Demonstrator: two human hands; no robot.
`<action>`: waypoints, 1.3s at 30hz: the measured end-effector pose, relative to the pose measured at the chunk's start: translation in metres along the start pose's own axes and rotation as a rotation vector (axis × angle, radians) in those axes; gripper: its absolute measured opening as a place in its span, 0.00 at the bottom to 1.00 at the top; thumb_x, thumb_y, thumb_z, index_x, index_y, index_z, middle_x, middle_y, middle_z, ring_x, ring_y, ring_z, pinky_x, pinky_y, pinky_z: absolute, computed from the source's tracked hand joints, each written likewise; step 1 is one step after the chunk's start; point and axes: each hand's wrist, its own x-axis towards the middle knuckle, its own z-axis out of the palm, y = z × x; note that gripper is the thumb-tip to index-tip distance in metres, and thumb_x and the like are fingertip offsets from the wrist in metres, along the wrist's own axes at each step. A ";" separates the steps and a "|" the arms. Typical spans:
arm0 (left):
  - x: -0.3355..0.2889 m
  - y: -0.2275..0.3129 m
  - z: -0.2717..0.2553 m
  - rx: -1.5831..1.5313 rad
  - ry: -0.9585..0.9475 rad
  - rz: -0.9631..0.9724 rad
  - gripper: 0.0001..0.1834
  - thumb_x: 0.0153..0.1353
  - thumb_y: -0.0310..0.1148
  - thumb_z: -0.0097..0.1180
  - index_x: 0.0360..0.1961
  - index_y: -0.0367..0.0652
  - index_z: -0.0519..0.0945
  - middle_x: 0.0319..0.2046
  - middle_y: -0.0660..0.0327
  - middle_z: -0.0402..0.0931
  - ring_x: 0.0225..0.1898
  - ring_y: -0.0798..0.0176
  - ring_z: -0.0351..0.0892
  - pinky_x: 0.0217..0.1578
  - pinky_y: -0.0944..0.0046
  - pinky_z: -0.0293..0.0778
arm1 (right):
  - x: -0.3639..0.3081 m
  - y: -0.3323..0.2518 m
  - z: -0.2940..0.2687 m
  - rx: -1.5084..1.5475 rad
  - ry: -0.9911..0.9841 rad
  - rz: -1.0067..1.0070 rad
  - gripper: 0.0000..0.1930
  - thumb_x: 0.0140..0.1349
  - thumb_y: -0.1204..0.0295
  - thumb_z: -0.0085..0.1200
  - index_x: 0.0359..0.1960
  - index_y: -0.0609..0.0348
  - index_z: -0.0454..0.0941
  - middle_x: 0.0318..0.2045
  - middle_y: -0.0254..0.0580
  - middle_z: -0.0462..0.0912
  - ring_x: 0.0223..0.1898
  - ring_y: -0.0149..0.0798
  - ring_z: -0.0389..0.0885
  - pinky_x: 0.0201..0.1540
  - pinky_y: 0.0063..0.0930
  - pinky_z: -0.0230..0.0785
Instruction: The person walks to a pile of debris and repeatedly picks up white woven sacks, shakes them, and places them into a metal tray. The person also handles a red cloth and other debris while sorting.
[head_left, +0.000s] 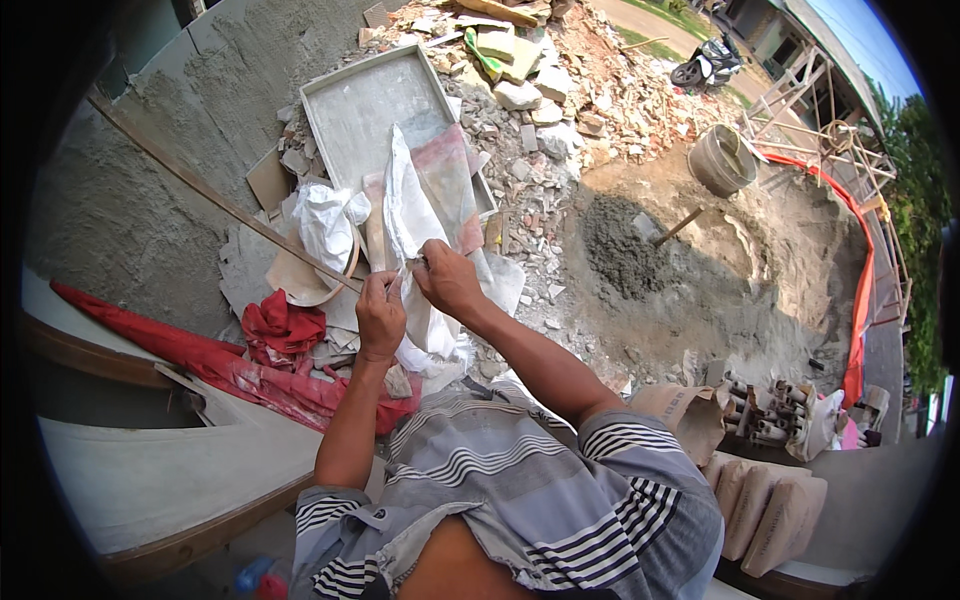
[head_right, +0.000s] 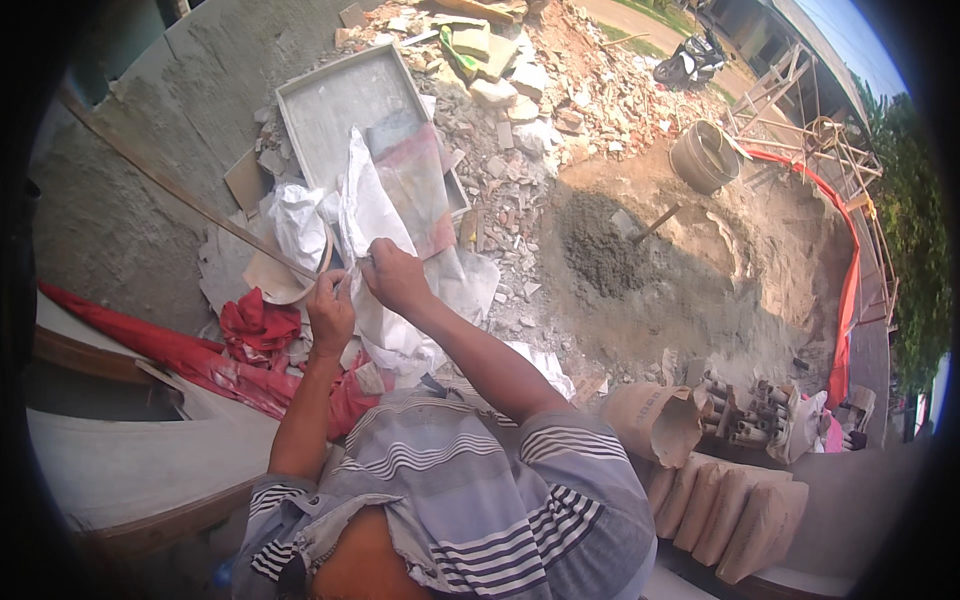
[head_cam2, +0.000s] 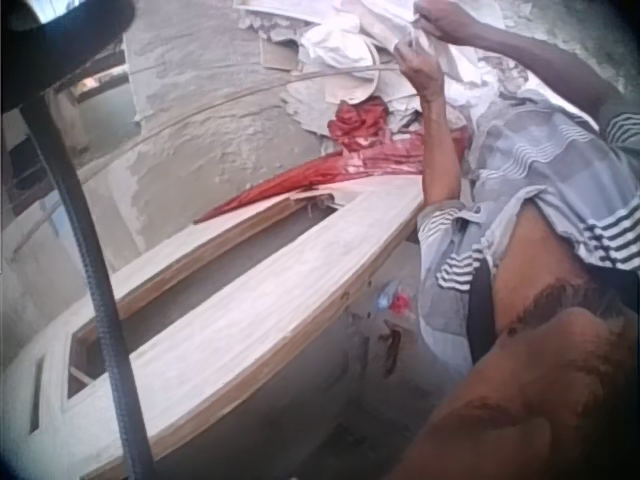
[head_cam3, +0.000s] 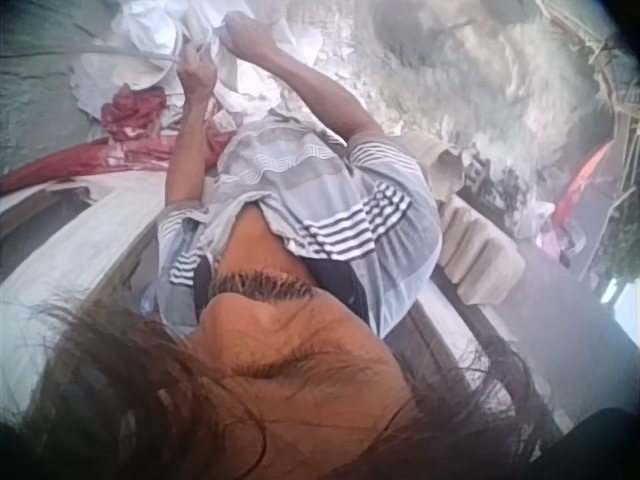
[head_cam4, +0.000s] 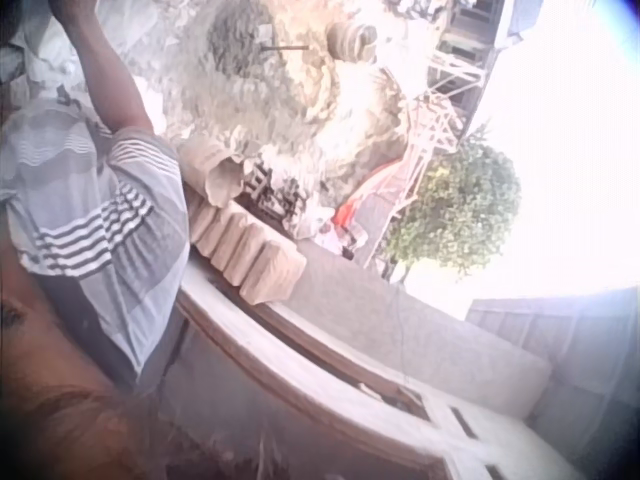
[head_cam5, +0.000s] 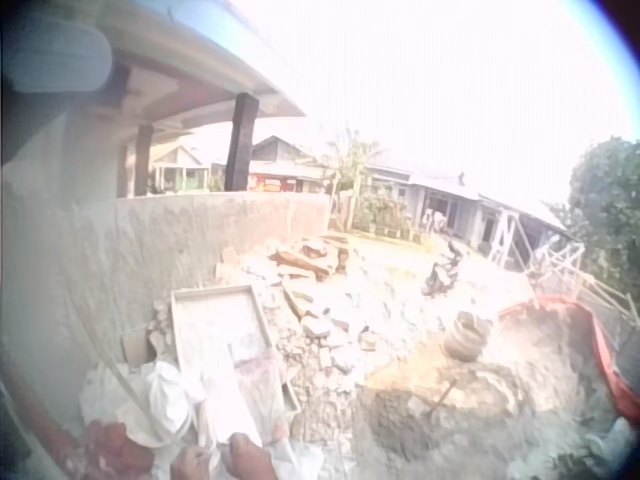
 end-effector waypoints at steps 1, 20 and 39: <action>0.005 -0.002 -0.001 0.007 0.001 -0.004 0.05 0.64 0.24 0.57 0.37 0.34 0.75 0.33 0.49 0.78 0.35 0.46 0.80 0.36 0.54 0.75 | 0.003 0.000 0.001 0.000 0.016 -0.004 0.11 0.61 0.68 0.57 0.37 0.61 0.70 0.32 0.52 0.77 0.34 0.58 0.78 0.34 0.47 0.70; 0.088 -0.076 -0.139 -0.341 0.139 -0.214 0.07 0.73 0.27 0.49 0.38 0.35 0.76 0.34 0.65 0.76 0.37 0.74 0.72 0.39 0.73 0.69 | -0.057 0.157 0.051 0.268 0.125 0.834 0.24 0.70 0.54 0.48 0.43 0.69 0.77 0.34 0.55 0.83 0.38 0.47 0.81 0.44 0.40 0.69; 0.098 -0.082 -0.368 -0.554 0.104 -0.294 0.12 0.71 0.29 0.46 0.52 0.42 0.75 0.52 0.57 0.77 0.54 0.62 0.76 0.57 0.57 0.74 | -0.056 0.098 0.195 1.044 -0.783 1.165 0.32 0.61 0.49 0.62 0.58 0.61 0.73 0.58 0.53 0.74 0.53 0.45 0.75 0.60 0.53 0.62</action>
